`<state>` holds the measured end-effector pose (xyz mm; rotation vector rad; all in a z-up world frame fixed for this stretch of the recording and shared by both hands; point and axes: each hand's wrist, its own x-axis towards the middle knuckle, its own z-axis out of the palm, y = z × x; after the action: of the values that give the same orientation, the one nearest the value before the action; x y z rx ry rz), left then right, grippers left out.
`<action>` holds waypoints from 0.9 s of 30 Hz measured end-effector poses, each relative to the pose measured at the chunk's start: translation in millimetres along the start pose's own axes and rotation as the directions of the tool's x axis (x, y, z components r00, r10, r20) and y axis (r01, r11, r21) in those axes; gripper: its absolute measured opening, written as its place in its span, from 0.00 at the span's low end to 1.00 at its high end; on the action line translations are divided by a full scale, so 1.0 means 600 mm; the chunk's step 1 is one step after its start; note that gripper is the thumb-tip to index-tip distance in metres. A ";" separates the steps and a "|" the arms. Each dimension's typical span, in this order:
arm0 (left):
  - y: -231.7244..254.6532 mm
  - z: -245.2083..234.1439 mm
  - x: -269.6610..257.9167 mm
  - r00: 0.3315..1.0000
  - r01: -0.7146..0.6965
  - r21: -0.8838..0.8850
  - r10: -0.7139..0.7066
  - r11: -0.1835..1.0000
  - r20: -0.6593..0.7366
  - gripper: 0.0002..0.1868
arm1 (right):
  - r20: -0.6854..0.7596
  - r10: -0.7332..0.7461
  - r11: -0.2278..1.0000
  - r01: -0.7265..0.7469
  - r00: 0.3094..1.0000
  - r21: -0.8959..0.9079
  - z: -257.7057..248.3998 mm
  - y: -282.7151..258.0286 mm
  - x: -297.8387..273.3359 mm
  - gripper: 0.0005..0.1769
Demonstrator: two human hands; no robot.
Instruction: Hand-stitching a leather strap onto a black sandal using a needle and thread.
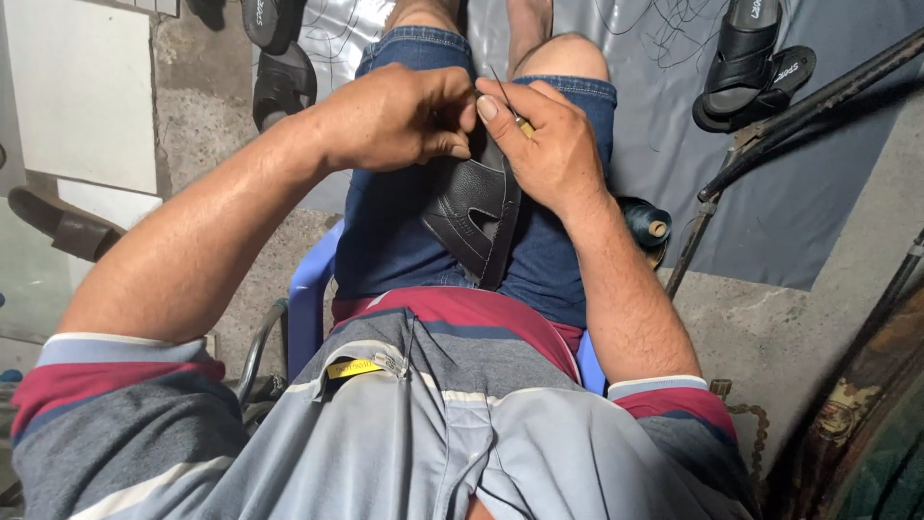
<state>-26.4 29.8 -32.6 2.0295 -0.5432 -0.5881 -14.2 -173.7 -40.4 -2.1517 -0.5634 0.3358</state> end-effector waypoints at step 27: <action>0.047 -0.056 -0.145 0.997 -0.069 -0.577 0.035 0.814 -0.070 0.11 | -0.038 -0.080 0.996 0.078 0.996 -0.037 0.005 -0.001 0.000 0.16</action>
<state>-78.8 89.5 23.8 1.4366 -0.3270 -0.5763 -15.8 -171.5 -41.6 -2.1587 -0.6345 0.2409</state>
